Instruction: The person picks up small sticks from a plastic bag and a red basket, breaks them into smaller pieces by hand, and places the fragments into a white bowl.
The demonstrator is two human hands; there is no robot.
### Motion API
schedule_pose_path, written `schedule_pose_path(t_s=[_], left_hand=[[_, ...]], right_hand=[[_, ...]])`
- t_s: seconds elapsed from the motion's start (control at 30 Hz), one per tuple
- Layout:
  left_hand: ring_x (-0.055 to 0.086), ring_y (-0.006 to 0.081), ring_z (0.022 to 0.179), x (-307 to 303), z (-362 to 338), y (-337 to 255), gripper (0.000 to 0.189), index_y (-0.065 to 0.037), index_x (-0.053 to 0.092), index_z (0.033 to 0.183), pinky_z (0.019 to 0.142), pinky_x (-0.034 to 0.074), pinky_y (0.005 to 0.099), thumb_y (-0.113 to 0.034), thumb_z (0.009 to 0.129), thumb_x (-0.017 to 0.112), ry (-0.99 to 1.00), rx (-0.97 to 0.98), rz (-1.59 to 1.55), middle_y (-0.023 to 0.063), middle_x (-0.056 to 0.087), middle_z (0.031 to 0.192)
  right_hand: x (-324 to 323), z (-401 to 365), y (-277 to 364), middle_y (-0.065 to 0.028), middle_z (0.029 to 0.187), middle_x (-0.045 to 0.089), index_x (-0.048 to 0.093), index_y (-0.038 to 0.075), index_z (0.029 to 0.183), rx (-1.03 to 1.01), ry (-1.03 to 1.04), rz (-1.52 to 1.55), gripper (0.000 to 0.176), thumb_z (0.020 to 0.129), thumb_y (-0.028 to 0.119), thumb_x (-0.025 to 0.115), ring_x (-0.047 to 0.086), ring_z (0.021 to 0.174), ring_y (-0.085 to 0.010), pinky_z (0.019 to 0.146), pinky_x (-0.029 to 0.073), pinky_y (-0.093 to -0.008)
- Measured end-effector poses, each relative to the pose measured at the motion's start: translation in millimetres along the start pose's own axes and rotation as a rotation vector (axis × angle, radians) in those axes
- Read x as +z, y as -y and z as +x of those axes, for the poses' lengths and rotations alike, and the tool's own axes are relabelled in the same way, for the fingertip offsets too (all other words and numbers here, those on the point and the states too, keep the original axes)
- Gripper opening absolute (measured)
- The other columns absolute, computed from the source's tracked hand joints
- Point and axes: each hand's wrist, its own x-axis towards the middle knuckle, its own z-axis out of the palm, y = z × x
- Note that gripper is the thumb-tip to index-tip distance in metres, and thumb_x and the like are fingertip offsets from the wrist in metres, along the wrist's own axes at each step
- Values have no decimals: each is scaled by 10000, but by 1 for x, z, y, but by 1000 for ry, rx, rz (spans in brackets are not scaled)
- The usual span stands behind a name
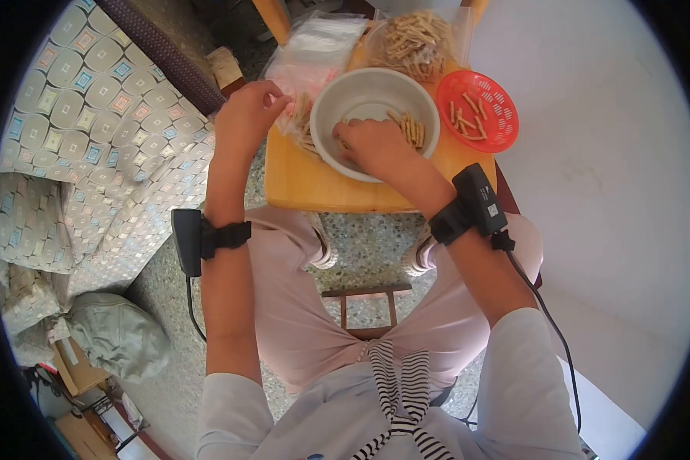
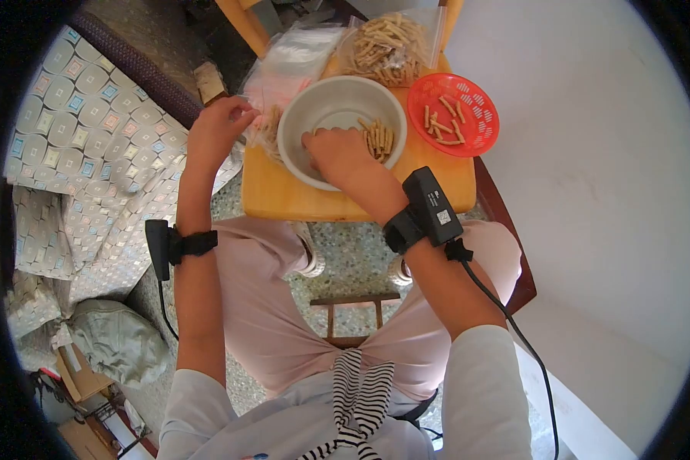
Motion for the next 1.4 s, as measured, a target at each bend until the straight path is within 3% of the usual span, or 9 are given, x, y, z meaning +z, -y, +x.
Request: schedule_pose_path(t_s=[0.13, 0.23, 0.63, 0.73, 0.8, 0.9, 1.03, 1.2, 1.4], left_hand=[[686, 287, 892, 12, 3, 5, 250, -169, 741, 1070, 770, 529, 388, -336, 915, 638, 34, 53, -64, 94, 705, 962], [688, 298, 924, 8, 4, 3, 260, -192, 740, 1121, 779, 534, 394, -329, 944, 608, -84, 58, -50, 109, 707, 993], [670, 283, 786, 1, 1, -23, 277, -189, 717, 1169, 720, 522, 379, -330, 951, 621, -219, 7, -182, 87, 693, 922], [660, 242, 752, 3, -2, -34, 297, -195, 711, 1187, 706, 519, 360, -339, 933, 656, -141, 142, -274, 66, 696, 910], [628, 166, 737, 2, -7, -45, 321, -152, 686, 1242, 691, 509, 301, -257, 939, 683, 56, 188, -293, 86, 707, 959], [618, 145, 736, 5, -8, -52, 338, -132, 677, 1255, 696, 504, 289, -219, 930, 696, 99, 275, -395, 54, 706, 936], [610, 117, 745, -1, -8, -61, 294, -111, 701, 1203, 677, 485, 262, -160, 913, 711, 56, 282, -554, 28, 711, 928], [588, 82, 746, -1, -10, -62, 172, -90, 749, 1058, 630, 444, 230, -99, 888, 728, -86, 419, -529, 6, 725, 964], [586, 89, 738, -2, -11, -66, 172, -75, 739, 1065, 633, 449, 226, -88, 894, 719, -250, 425, -534, 13, 716, 940]], right_hand=[[0, 4, 4, -133, 937, 722, 670, 72, 1039, 117, 43, -41, 231, 828, 166, 659, 708, 902, -328, 752, 537, -491], [-5, 5, 3, -135, 924, 723, 674, 61, 1014, 143, 82, -26, 210, 822, 134, 630, 712, 890, -334, 759, 537, -492], [-16, 7, -8, -132, 805, 699, 676, 112, 929, 123, 38, -35, 151, 799, 188, 669, 691, 824, -341, 726, 530, -452], [-31, 8, -9, -115, 842, 703, 682, 111, 954, 166, -54, 116, 188, 800, 217, 672, 685, 816, -321, 717, 525, -437], [-42, 8, -9, -96, 855, 698, 679, 103, 967, 172, -118, 210, 215, 795, 232, 681, 676, 801, -299, 713, 521, -420], [-58, 7, -4, -88, 879, 696, 675, 87, 973, 157, -204, 417, 246, 782, 239, 708, 670, 814, -294, 718, 518, -410], [-69, 6, 2, -109, 887, 687, 657, 71, 987, 120, -330, 648, 244, 797, 216, 708, 662, 835, -310, 719, 507, -410], [-66, 7, -1, -120, 914, 688, 636, 75, 1039, 52, -448, 516, 262, 836, 230, 697, 667, 831, -319, 719, 507, -419], [-68, 6, -1, -146, 927, 698, 671, 86, 1039, 36, -477, 417, 232, 923, 287, 648, 667, 833, -349, 706, 507, -436]])
